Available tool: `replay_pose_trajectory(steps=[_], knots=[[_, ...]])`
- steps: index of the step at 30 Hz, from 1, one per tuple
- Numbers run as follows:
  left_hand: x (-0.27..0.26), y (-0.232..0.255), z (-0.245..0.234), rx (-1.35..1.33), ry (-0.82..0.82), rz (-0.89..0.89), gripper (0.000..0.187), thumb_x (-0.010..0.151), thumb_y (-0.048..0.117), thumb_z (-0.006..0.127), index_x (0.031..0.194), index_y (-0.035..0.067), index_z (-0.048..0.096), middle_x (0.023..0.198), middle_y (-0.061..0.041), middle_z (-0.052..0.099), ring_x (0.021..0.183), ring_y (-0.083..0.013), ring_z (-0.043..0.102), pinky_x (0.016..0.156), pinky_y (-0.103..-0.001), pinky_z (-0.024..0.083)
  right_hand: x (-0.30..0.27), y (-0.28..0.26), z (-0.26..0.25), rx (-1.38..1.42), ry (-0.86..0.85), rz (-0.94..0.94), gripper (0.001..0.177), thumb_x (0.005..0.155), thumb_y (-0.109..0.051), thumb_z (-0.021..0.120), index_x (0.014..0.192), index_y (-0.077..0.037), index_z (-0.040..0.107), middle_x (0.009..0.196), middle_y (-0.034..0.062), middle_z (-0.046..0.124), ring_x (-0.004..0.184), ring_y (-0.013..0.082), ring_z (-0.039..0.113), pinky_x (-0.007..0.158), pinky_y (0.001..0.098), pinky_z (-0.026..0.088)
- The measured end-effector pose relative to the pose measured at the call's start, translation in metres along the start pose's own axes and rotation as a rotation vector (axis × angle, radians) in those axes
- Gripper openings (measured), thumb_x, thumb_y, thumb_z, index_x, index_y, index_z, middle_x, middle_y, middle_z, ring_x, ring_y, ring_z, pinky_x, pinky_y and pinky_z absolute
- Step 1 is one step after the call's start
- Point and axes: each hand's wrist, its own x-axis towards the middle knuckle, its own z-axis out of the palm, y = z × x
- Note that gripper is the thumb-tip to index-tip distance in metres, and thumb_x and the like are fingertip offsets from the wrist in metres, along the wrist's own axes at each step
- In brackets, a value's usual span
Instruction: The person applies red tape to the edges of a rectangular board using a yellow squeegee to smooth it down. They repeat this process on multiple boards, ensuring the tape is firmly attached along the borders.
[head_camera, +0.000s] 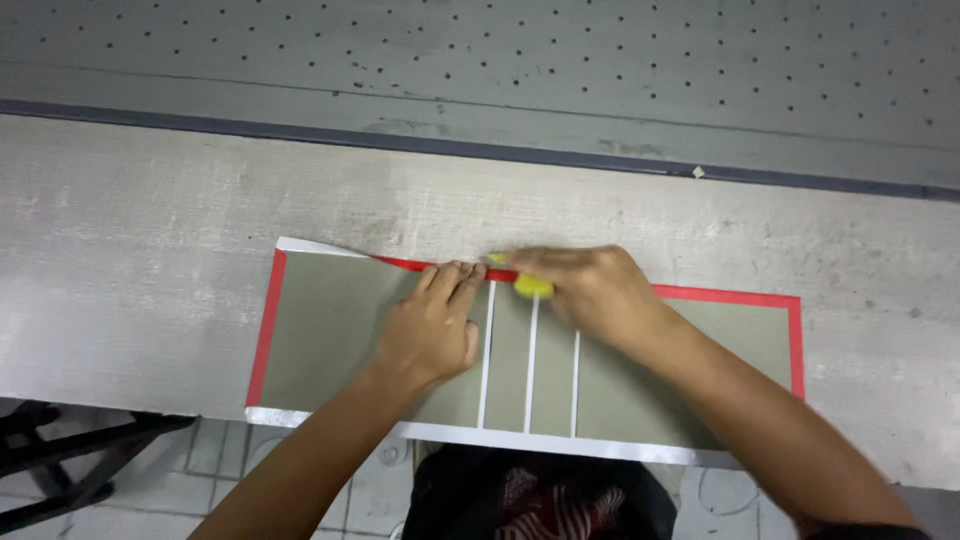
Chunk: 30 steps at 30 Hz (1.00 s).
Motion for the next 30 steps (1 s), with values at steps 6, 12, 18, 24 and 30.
replay_pose_trajectory(steps=[6, 12, 18, 24, 30], knots=[[0.007, -0.006, -0.047, 0.048, -0.255, 0.073, 0.051, 0.089, 0.004, 0.052, 0.139, 0.004, 0.059, 0.136, -0.017, 0.058, 0.132, -0.0371, 0.054, 0.111, -0.047, 0.046, -0.037, -0.016, 0.015, -0.068, -0.127, 0.002, 0.05, 0.074, 0.003, 0.065, 0.118, -0.018, 0.077, 0.119, 0.0031, 0.078, 0.111, 0.0233, 0.072, 0.086, 0.0357, 0.06], [-0.003, -0.051, -0.064, 0.196, -0.167, 0.04, 0.064, 0.091, 0.04, 0.069, 0.144, 0.006, 0.057, 0.131, -0.017, 0.06, 0.126, -0.0352, 0.059, 0.11, -0.051, 0.043, -0.029, -0.022, 0.004, -0.063, -0.242, 0.048, 0.054, 0.075, 0.005, 0.059, 0.12, -0.02, 0.076, 0.122, 0.0014, 0.077, 0.112, 0.024, 0.072, 0.086, 0.0389, 0.06], [-0.01, -0.077, -0.036, 0.082, 0.14, 0.23, 0.047, 0.088, 0.026, 0.062, 0.128, 0.003, 0.068, 0.12, -0.016, 0.066, 0.124, -0.0349, 0.059, 0.119, -0.053, 0.03, 0.009, -0.013, -0.007, -0.106, -0.398, 0.279, 0.028, 0.095, -0.038, 0.062, 0.084, -0.022, 0.081, 0.076, 0.0039, 0.08, 0.077, 0.0286, 0.078, 0.07, 0.0372, 0.062], [-0.017, -0.076, -0.031, 0.021, 0.151, 0.094, 0.059, 0.073, 0.009, 0.051, 0.128, 0.006, 0.072, 0.109, -0.01, 0.068, 0.12, -0.032, 0.065, 0.096, -0.04, 0.056, 0.033, -0.048, 0.053, -0.328, -0.084, -0.086, 0.029, 0.08, -0.009, 0.065, 0.104, -0.015, 0.08, 0.108, 0.0091, 0.079, 0.092, 0.0252, 0.077, 0.068, 0.0381, 0.063], [-0.02, -0.077, -0.028, -0.007, 0.134, 0.043, 0.057, 0.075, 0.006, 0.05, 0.127, 0.008, 0.073, 0.108, -0.012, 0.07, 0.12, -0.0326, 0.066, 0.096, -0.041, 0.057, 0.052, -0.032, 0.033, -0.177, -0.134, -0.027, 0.024, 0.083, -0.008, 0.066, 0.101, -0.007, 0.08, 0.102, 0.0167, 0.079, 0.091, 0.0331, 0.077, 0.07, 0.0441, 0.062]])
